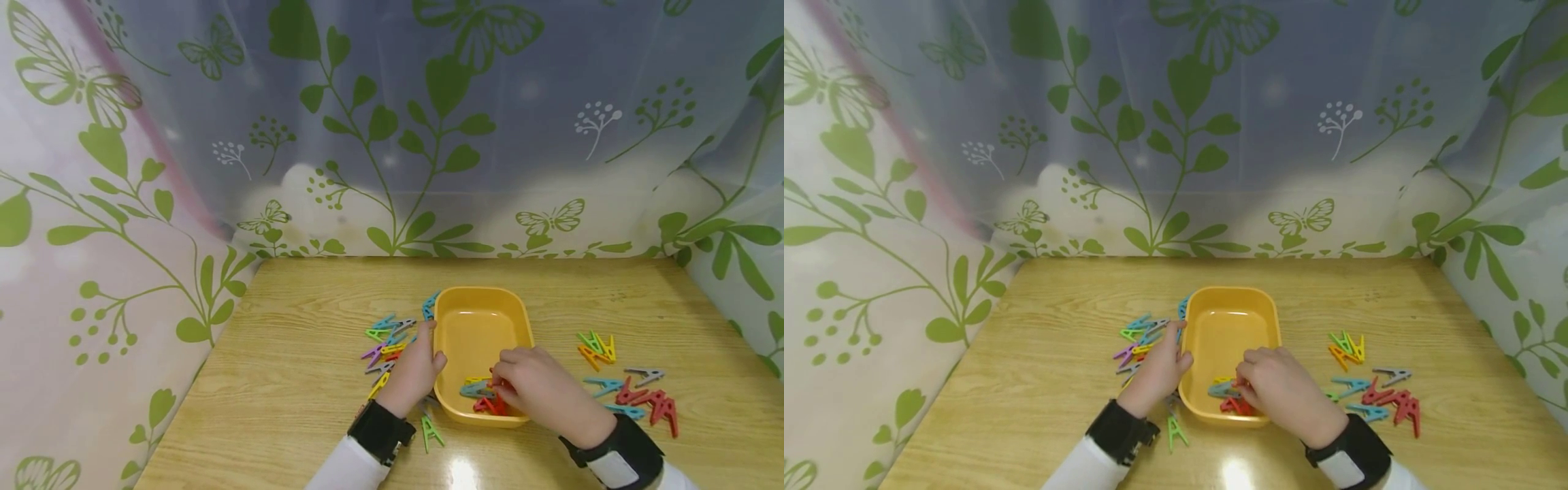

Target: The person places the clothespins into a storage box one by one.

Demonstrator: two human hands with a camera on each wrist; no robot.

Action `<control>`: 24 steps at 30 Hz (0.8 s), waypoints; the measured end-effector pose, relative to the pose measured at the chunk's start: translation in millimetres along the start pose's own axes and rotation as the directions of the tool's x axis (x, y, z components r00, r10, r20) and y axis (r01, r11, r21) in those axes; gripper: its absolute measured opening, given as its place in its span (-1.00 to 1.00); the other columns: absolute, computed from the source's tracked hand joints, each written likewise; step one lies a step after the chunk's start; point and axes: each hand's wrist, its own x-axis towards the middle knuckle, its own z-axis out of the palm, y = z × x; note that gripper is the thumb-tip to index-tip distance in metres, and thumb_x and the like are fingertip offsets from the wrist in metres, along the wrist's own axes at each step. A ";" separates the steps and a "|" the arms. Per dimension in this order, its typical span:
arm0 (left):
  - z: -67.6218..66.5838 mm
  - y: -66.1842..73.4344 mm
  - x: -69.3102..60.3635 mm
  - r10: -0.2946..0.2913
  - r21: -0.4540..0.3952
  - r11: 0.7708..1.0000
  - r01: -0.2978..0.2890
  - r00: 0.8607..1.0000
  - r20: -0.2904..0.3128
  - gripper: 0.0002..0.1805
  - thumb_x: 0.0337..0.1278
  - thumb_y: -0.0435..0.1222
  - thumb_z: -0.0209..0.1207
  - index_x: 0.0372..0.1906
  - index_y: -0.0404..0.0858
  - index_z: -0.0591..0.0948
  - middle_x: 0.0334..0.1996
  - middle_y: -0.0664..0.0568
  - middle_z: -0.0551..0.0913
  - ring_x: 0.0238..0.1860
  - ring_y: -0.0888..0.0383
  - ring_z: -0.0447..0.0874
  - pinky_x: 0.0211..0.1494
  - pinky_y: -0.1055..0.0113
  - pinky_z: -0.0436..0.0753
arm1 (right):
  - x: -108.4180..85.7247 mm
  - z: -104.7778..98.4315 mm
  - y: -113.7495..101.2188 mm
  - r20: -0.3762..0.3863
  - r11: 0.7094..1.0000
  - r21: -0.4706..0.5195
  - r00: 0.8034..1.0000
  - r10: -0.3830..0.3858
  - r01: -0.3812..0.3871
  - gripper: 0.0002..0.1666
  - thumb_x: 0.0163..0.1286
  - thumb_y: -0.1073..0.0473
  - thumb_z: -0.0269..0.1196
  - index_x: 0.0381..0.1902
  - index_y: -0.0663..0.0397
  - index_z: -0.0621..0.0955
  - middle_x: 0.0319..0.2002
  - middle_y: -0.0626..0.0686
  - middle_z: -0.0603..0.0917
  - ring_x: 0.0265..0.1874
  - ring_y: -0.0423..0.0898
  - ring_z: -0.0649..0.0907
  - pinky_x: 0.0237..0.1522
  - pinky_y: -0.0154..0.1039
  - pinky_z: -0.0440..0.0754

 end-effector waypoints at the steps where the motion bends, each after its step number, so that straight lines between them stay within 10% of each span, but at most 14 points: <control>1: 0.1 0.1 0.1 -0.001 0.000 1.000 0.001 1.000 0.000 -0.38 0.47 -0.40 0.07 0.52 -0.30 0.18 -0.69 0.12 0.26 -0.74 0.22 0.26 -0.62 0.40 0.30 | 0.0 0.0 -0.1 0.008 1.000 -0.002 1.000 0.000 0.000 -0.74 0.13 0.14 0.58 -0.50 -0.22 0.65 -0.50 -0.29 0.53 -0.54 -0.33 0.49 -0.45 -0.33 0.34; 24: 1.5 -0.5 1.0 -0.025 -0.002 1.000 0.025 1.000 0.001 -0.39 0.48 -0.38 0.07 0.52 -0.28 0.18 -0.68 0.12 0.27 -0.74 0.22 0.28 -0.62 0.40 0.32 | -1.6 5.8 -0.2 0.089 0.999 0.003 0.995 0.039 -0.040 -0.77 0.16 0.10 0.56 -0.49 -0.21 0.67 -0.50 -0.29 0.52 -0.53 -0.35 0.45 -0.43 -0.31 0.36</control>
